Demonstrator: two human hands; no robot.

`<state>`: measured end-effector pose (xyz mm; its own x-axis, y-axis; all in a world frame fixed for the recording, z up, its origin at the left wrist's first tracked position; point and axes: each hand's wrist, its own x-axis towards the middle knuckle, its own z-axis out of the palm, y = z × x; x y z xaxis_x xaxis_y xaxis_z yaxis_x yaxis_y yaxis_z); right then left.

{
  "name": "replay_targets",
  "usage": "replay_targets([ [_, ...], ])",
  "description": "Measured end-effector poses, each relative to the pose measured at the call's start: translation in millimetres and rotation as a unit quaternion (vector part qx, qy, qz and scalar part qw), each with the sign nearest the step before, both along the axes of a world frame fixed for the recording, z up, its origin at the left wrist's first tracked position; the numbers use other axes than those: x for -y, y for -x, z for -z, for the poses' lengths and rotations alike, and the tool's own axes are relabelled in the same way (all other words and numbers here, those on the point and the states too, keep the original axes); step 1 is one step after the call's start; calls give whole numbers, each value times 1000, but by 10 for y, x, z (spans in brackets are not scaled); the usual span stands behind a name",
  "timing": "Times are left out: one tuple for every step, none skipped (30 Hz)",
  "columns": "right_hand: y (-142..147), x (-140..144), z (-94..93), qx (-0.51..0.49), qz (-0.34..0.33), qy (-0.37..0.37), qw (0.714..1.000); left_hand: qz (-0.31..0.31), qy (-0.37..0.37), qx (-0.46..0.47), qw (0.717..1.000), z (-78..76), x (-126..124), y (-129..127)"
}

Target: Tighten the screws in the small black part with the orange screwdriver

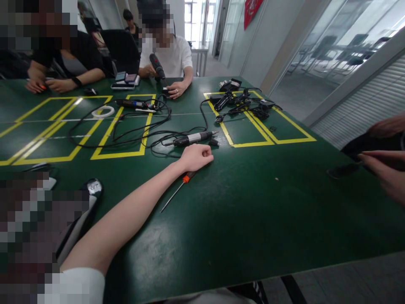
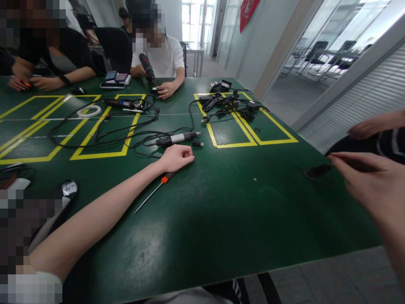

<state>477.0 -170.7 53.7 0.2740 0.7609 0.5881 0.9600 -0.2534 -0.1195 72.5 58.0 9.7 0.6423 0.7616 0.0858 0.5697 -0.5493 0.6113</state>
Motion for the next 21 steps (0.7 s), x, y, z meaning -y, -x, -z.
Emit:
replay_targets([
  [12, -31, 12, -6, 1, -23, 1000, 0, 0, 1, 1000, 1, -1, -1],
  [20, -61, 27, 4, -1, -39, 999, 0, 0, 2, 1000, 2, -1, -1],
  [22, -87, 43, 18, 0, -51, 999, 0, -1, 3, 1000, 3, -2, -1],
  [18, -105, 61, 38, 2, -54, 998, 1, 0, 4, 1000, 4, -2, -1],
  [9, -115, 79, 56, 3, -49, 997, 2, 0, 4, 1000, 5, -2, 0],
  [-2, -117, 96, 70, 4, -39, 997, 2, 0, 4, 1000, 6, -3, 1],
  [-16, -111, 114, 82, 4, -29, 996, 2, 0, 3, 1000, 6, -3, 2],
  [-28, -102, 131, 91, 3, -19, 996, 2, 0, 3, 1000, 6, -3, 2],
  [-38, -89, 149, 99, 0, -9, 995, 2, 0, 3, 1000, 7, -3, 3],
  [-46, -77, 166, 104, -3, -2, 995, 3, 0, 4, 1000, 7, -4, 3],
  [-51, -66, 184, 105, -5, 3, 994, 3, 0, 5, 1000, 8, -4, 3],
  [-54, -58, 202, 102, -6, 8, 995, 3, 1, 5, 1000, 10, -5, 3],
  [-54, -54, 220, 96, -4, 13, 995, 3, 1, 5, 1000, 11, -6, 2],
  [-53, -52, 237, 87, 1, 15, 996, 2, 0, 4, 1000, 13, -7, 1],
  [-51, -54, 255, 76, 8, 14, 997, 2, -2, 2, 1000, 15, -9, 0],
  [-48, -56, 271, 66, 15, 10, 998, 2, -4, 1, 1000, 16, -10, -1],
  [-45, -59, 285, 56, 21, 6, 998, 2, -5, 0, 1000, 17, -10, -1],
  [-42, -61, 296, 47, 23, 2, 999, 2, -5, -1, 1000, 18, -11, -1],
  [-41, -60, 302, 39, 24, -2, 999, 2, -5, -1, 1000, 18, -11, -1],
  [-42, -55, 304, 34, 23, -5, 999, 2, -3, -2, 1000, 17, -10, -1],
  [-44, -48, 302, 30, 22, -7, 999, 2, -1, -1, 1000, 16, -10, 0],
])
